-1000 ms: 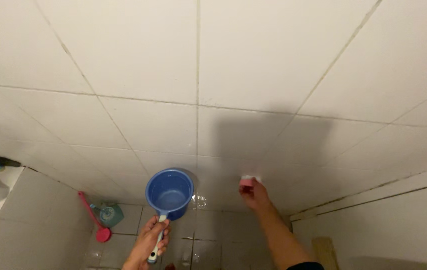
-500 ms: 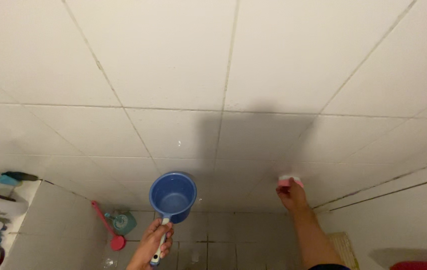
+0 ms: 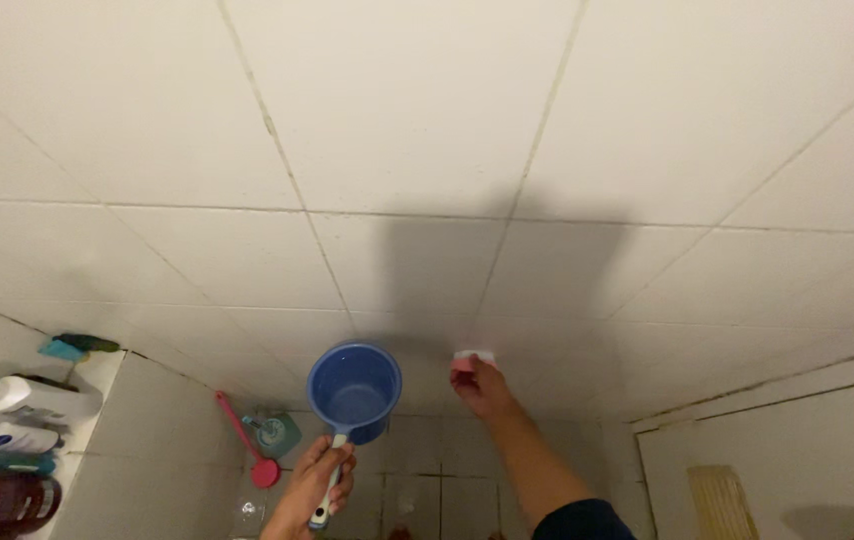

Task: The person scrubs bathroom wall tiles with a pink sponge, rinses the wall with water from a blue scoop, and refills the scoop from a red bucket.

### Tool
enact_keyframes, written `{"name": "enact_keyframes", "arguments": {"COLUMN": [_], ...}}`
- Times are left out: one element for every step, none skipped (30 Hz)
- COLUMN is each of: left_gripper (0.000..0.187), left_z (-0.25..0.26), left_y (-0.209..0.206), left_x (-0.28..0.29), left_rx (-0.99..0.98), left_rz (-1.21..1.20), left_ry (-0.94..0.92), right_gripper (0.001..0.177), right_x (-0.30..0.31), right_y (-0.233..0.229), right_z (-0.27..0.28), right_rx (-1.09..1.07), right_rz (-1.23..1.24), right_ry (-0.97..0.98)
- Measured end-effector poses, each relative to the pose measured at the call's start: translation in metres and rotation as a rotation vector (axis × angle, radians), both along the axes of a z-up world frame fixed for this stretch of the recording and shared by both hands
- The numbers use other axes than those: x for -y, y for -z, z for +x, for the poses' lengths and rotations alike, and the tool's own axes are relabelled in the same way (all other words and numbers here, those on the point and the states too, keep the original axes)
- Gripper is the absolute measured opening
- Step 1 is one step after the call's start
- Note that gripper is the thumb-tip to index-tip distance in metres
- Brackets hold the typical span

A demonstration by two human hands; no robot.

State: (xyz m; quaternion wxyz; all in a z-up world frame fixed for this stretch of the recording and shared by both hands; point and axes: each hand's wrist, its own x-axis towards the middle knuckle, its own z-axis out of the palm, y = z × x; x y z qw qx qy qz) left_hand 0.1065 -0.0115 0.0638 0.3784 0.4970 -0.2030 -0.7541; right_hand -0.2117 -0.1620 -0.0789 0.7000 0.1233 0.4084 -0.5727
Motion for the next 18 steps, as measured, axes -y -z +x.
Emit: {"name": "enact_keyframes", "arguments": {"left_gripper": [0.015, 0.015, 0.014, 0.014, 0.013, 0.013, 0.014, 0.016, 0.017, 0.018, 0.019, 0.02, 0.019, 0.019, 0.018, 0.018, 0.017, 0.017], "left_z": [0.004, 0.007, 0.011, 0.015, 0.019, 0.023, 0.027, 0.03, 0.033, 0.036, 0.038, 0.04, 0.042, 0.043, 0.044, 0.044, 0.044, 0.044], "left_y": [0.004, 0.008, 0.012, 0.016, 0.02, 0.023, 0.027, 0.031, 0.035, 0.038, 0.041, 0.044, 0.046, 0.048, 0.05, 0.051, 0.052, 0.054], "left_x": [0.001, 0.001, 0.0, 0.002, 0.003, 0.003, 0.002, 0.003, 0.004, 0.005, 0.006, 0.008, 0.009, 0.011, 0.012, 0.013, 0.014, 0.015], "left_rx": [-0.019, -0.039, -0.059, -0.061, -0.063, -0.065, -0.057, -0.049, -0.041, -0.036, -0.031, -0.026, -0.025, -0.023, -0.021, -0.024, -0.027, -0.03], "left_rz": [-0.006, -0.009, -0.013, 0.006, 0.025, 0.046, 0.031, 0.016, 0.0, 0.003, 0.006, 0.006, 0.018, 0.029, 0.04, 0.043, 0.045, 0.046], "left_ry": [-0.01, -0.018, -0.026, -0.025, -0.024, -0.024, -0.023, -0.023, -0.024, -0.02, -0.017, -0.012, -0.01, -0.005, 0.0, 0.001, 0.002, 0.002], "right_gripper": [0.023, 0.024, 0.025, 0.026, 0.027, 0.027, 0.027, 0.027, 0.027, 0.026, 0.026, 0.024, 0.023, 0.021, 0.02, 0.021, 0.022, 0.021], "right_x": [0.001, 0.001, 0.0, 0.0, -0.001, -0.004, -0.009, -0.012, -0.013, -0.016, -0.019, -0.019, -0.018, -0.019, -0.021, -0.025, -0.028, -0.027], "right_y": [0.0, 0.0, 0.0, -0.002, -0.004, -0.006, -0.008, -0.01, -0.013, -0.015, -0.017, -0.02, -0.024, -0.029, -0.033, -0.038, -0.045, -0.053], "right_z": [0.011, 0.017, 0.02, 0.021, 0.021, 0.016, 0.004, -0.007, -0.018, -0.031, -0.046, -0.062, -0.079, -0.096, -0.109, -0.124, -0.139, -0.146], "right_rx": [0.016, 0.032, 0.027, 0.022, 0.017, 0.017, 0.018, 0.018, -0.029, -0.076, -0.124, -0.088, -0.051, -0.075, -0.098, -0.183, -0.269, -0.361], "right_rz": [-0.029, -0.056, -0.059, -0.066, -0.072, -0.049, -0.026, -0.004, -0.023, -0.039, -0.055, -0.084, -0.113, -0.113, -0.114, -0.152, -0.189, -0.209], "right_ry": [-0.022, -0.042, -0.047, -0.049, -0.051, -0.02, 0.01, 0.039, 0.055, 0.071, 0.086, 0.108, 0.129, 0.175, 0.222, 0.228, 0.233, 0.275]}}
